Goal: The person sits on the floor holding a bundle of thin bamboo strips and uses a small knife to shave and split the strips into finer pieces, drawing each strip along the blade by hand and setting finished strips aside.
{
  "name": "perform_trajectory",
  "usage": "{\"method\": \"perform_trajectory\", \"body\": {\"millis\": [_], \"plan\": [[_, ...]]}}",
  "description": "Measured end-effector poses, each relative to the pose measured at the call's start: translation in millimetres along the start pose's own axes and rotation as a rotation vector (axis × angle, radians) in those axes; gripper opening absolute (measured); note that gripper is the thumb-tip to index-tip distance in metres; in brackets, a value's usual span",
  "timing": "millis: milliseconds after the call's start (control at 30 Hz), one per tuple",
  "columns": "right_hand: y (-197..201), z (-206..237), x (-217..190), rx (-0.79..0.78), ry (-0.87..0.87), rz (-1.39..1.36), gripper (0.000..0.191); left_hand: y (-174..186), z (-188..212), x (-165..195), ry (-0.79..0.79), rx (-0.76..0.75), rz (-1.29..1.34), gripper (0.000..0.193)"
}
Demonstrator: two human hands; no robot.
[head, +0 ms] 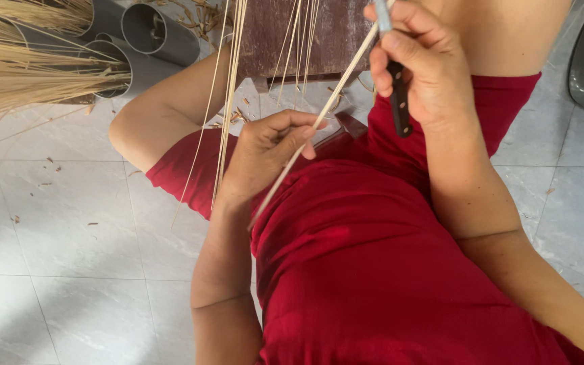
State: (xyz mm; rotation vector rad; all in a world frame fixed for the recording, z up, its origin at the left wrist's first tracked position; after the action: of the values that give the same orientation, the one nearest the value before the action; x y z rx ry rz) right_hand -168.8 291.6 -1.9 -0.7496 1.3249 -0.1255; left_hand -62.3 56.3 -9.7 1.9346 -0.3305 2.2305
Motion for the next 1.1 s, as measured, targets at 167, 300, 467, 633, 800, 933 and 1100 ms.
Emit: {"method": "perform_trajectory", "body": {"millis": [167, 300, 467, 633, 800, 933, 1100], "plan": [[13, 2, -14, -0.005, 0.082, 0.001, 0.018, 19, 15, 4, 0.059, 0.062, -0.179, 0.018], [7, 3, -12, 0.0, 0.07, -0.011, 0.022, 23, 24, 9, 0.022, 0.194, -0.266, 0.014], [-5, 5, -11, -0.023, 0.032, 0.027, 0.023, 29, 36, 15, -0.044, 0.244, -0.424, 0.015], [6, 4, -29, 0.074, 0.086, 0.003, 0.024, 62, 80, 23, 0.114, 0.339, -0.654, 0.015], [-2, 9, -26, 0.084, 0.094, 0.034, 0.028, 89, 122, 30, 0.404, 0.493, -0.765, 0.018], [-32, 16, -2, -0.027, -0.048, 0.047, 0.029, 80, 118, 39, 0.241, 0.511, -0.762, 0.022], [-69, 25, 20, -0.159, -0.182, 0.075, 0.031, 36, 72, 39, -0.154, 0.33, -0.577, 0.024]]}}
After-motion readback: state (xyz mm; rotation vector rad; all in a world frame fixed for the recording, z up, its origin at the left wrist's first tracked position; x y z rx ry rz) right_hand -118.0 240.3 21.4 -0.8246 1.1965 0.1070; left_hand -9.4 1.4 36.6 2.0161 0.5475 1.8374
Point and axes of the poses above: each hand's wrist, its own z-axis away from the middle knuckle, its own y-axis out of the back of the hand, x = y × z, the point moved 3 cm from there along -z, towards the middle knuckle, and after that the axes turned 8 degrees about -z, right-handed, at the moved point
